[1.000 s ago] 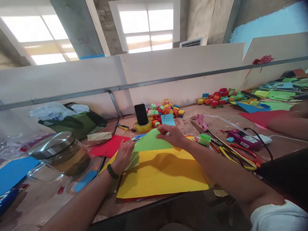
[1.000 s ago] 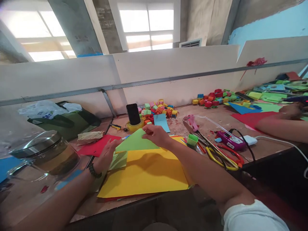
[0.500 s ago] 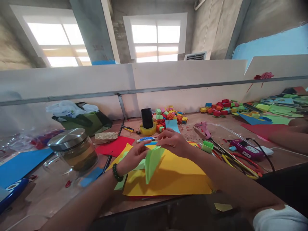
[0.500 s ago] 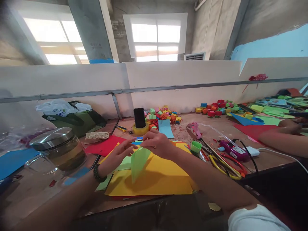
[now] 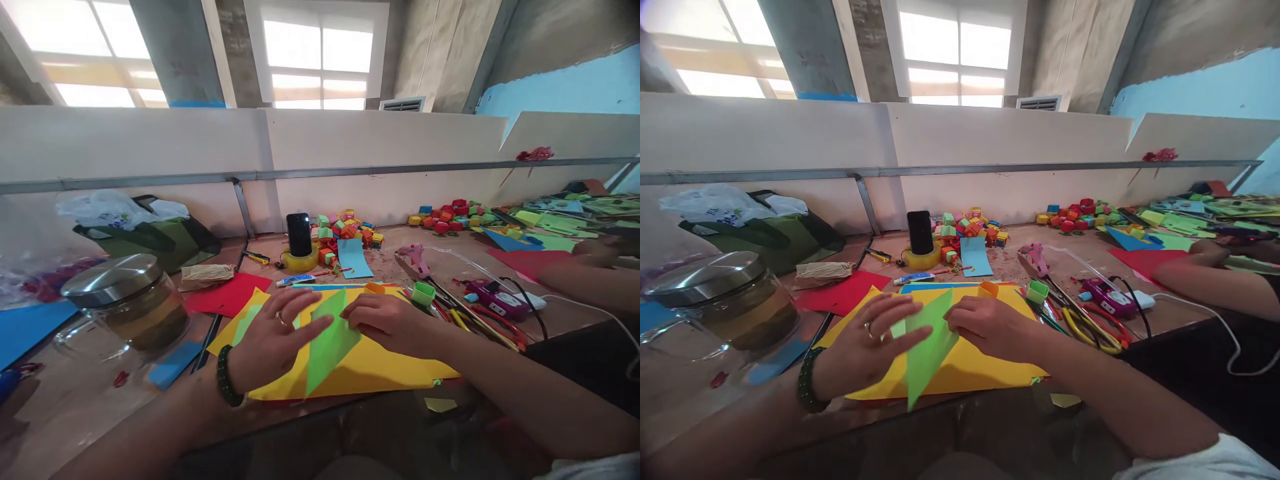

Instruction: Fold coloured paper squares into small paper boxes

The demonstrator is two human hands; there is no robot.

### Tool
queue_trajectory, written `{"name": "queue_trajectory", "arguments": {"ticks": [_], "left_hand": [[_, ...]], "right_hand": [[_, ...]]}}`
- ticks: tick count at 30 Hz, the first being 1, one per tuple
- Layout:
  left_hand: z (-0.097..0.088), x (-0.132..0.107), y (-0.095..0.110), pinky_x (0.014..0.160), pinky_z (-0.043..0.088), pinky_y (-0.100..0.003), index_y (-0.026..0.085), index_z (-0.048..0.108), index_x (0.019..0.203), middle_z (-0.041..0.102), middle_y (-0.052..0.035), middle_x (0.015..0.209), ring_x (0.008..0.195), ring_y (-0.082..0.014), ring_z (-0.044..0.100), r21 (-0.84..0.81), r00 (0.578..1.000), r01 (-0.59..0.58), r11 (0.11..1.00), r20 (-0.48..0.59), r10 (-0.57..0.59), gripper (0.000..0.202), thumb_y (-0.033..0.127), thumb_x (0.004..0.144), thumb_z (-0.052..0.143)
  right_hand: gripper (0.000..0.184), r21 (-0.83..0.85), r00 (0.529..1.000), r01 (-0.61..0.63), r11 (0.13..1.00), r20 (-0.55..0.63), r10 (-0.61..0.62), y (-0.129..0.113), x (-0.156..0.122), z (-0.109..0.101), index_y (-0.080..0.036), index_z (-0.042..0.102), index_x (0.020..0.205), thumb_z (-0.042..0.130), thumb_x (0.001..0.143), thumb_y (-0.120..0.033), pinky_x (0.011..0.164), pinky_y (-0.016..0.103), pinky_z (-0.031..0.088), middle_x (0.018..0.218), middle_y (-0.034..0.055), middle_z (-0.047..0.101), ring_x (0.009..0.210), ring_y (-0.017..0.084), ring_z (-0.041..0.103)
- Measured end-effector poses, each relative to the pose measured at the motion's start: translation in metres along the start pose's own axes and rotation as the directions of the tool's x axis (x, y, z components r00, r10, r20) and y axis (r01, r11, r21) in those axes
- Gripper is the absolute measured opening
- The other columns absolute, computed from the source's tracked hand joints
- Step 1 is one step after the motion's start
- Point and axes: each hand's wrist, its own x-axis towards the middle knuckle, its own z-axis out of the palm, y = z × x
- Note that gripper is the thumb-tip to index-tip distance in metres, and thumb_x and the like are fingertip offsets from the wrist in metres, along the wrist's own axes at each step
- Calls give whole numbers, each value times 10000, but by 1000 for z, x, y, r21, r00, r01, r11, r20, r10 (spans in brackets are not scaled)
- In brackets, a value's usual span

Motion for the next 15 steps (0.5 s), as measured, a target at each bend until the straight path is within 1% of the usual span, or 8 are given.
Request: {"name": "queue_trajectory", "arguments": {"ticks": [1,2,3,6,8,10,13,15], "left_hand": [[-2,0,4,1094,325,-430,285,564,1243,544,-56,1324,1279,-211,428,17,995,-77,997,68,75,470,61,850,437],[-2,0,8,1127,273,-426,285,565,1233,537,-36,1352,1307,-199,406,25,978,-156,987,143,151,408,123,873,458],[-2,-1,11,1144,240,-424,256,574,1213,524,-42,1377,1329,-200,386,30,957,-211,977,210,200,346,194,888,472],[4,-3,16,1148,220,-446,170,600,1128,516,-95,1392,1336,-242,392,13,910,-259,966,338,239,330,363,880,500],[11,-4,17,1125,258,-460,151,606,1087,576,-111,1322,1279,-260,463,-4,903,-246,969,363,230,302,345,874,516],[17,-5,19,1079,325,-449,151,607,1059,647,-106,1208,1179,-253,549,-24,901,-238,971,369,230,229,257,876,518],[25,-3,23,933,446,-387,150,615,987,699,-96,1030,964,-217,636,-67,891,-216,974,394,225,167,150,882,485],[28,-3,25,804,487,-343,147,614,934,700,-87,931,820,-195,638,-116,876,-187,975,429,219,150,130,880,475]], "right_hand": [[179,-7,999,-29,1000,13,29,-1,-7,2,-187,592,898,427,917,-119,724,257,497,926,93,672,848,150,625],[168,-5,999,-51,999,16,51,-1,-15,5,-189,584,919,441,894,-104,727,261,502,927,95,669,860,156,625],[172,2,997,-72,997,17,72,-1,-22,9,-190,578,939,459,867,-89,727,264,507,924,95,666,866,161,626],[215,25,995,-104,994,-4,104,3,-42,24,-187,582,944,479,811,-54,721,259,523,923,91,665,849,158,637],[218,34,993,-110,993,-43,111,7,-52,35,-190,585,903,462,807,-37,736,257,535,910,83,676,841,148,647],[223,14,991,-96,995,-97,97,11,-61,43,-200,579,866,449,808,-29,808,294,543,907,74,698,897,155,654],[259,-109,987,-109,988,-130,95,14,-74,48,-204,581,857,442,774,-3,928,412,514,994,80,717,1087,210,615],[283,-219,984,-155,963,-126,130,11,-81,48,-200,602,865,437,765,6,941,462,503,1051,89,712,1159,246,582]]}}
